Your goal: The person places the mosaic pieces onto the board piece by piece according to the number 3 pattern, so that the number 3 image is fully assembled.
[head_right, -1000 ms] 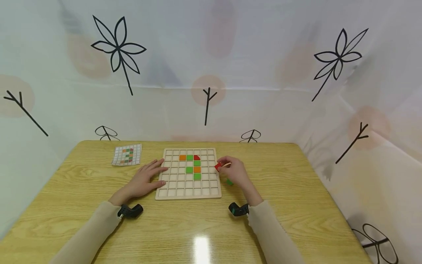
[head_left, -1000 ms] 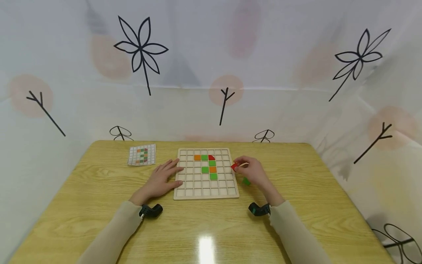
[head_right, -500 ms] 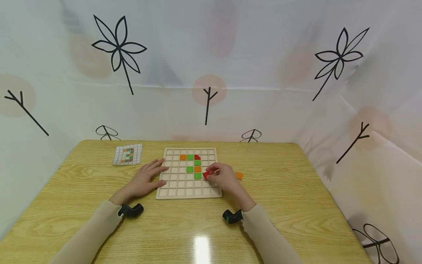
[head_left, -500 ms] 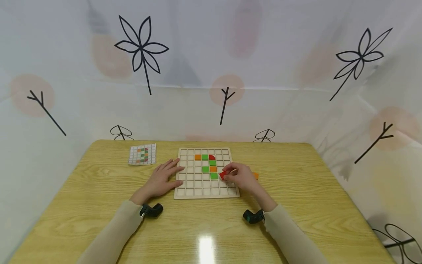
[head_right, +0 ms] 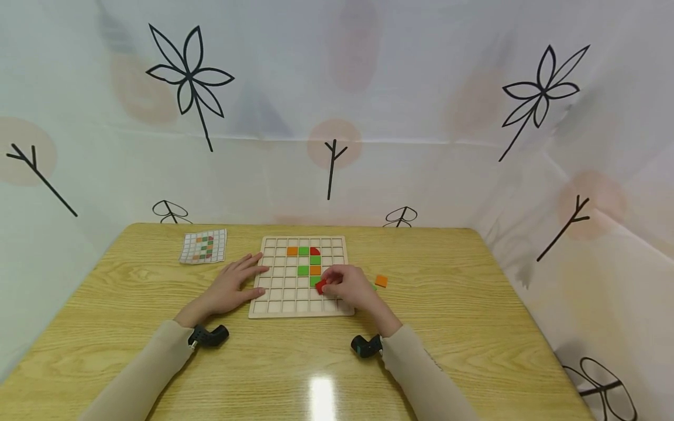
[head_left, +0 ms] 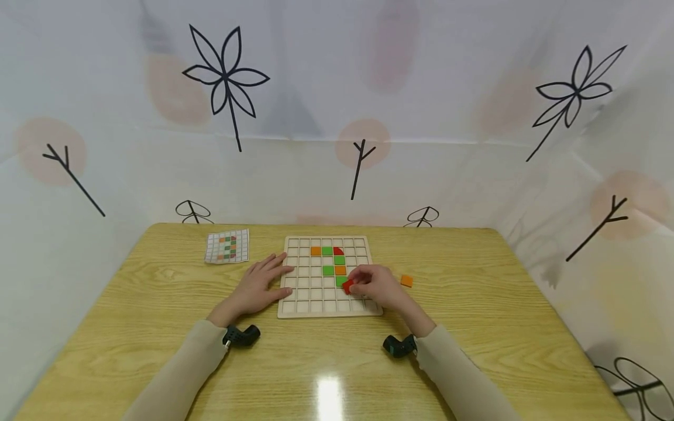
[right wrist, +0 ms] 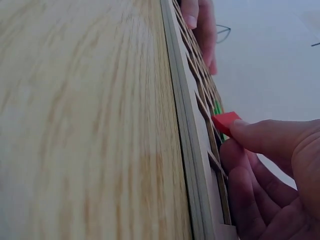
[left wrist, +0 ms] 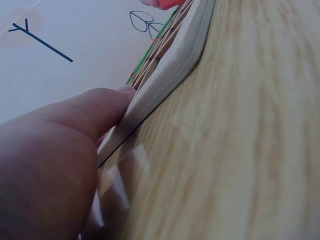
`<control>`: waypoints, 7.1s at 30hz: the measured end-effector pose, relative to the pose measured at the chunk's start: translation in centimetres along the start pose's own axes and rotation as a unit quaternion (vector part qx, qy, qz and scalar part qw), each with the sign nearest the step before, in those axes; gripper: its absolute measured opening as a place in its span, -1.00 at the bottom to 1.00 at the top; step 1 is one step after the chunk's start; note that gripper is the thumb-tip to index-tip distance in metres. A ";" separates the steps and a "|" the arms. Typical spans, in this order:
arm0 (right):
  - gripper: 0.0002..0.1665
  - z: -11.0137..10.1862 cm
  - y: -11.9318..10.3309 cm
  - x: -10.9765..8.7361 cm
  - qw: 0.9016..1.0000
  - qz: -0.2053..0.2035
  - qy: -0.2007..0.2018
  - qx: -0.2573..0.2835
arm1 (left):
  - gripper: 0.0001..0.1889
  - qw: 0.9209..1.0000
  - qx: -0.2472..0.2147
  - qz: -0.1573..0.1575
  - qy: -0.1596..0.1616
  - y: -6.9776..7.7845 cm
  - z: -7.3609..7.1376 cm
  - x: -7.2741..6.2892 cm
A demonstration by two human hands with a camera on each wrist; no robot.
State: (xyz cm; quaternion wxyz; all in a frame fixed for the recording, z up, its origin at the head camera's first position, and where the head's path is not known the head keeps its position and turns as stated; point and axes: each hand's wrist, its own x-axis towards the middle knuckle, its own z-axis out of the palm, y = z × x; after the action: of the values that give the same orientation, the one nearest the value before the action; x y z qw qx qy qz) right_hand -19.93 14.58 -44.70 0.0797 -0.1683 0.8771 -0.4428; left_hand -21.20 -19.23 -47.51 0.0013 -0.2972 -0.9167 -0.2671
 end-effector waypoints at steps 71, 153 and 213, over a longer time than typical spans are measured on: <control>-0.89 1.4 -1.0 0.3 0.997 0.015 -0.006 -0.082 | -0.40 1.000 -0.004 0.005 0.003 0.1 -0.1 0.1; -0.64 -5.9 3.5 -4.3 0.993 0.015 0.027 -0.112 | -0.39 1.000 0.004 0.002 0.002 0.2 0.0 -0.1; -0.69 -3.1 0.8 -2.6 0.989 -0.029 0.022 -0.143 | -0.40 1.000 0.009 0.011 0.007 -0.1 0.0 0.0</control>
State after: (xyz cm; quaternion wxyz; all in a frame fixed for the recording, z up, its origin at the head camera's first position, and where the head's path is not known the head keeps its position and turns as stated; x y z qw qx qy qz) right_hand -18.58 18.28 -43.56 0.0226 -0.1930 0.9276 -0.3190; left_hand -21.20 -19.29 -47.58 0.0138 -0.3053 -0.9157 -0.2608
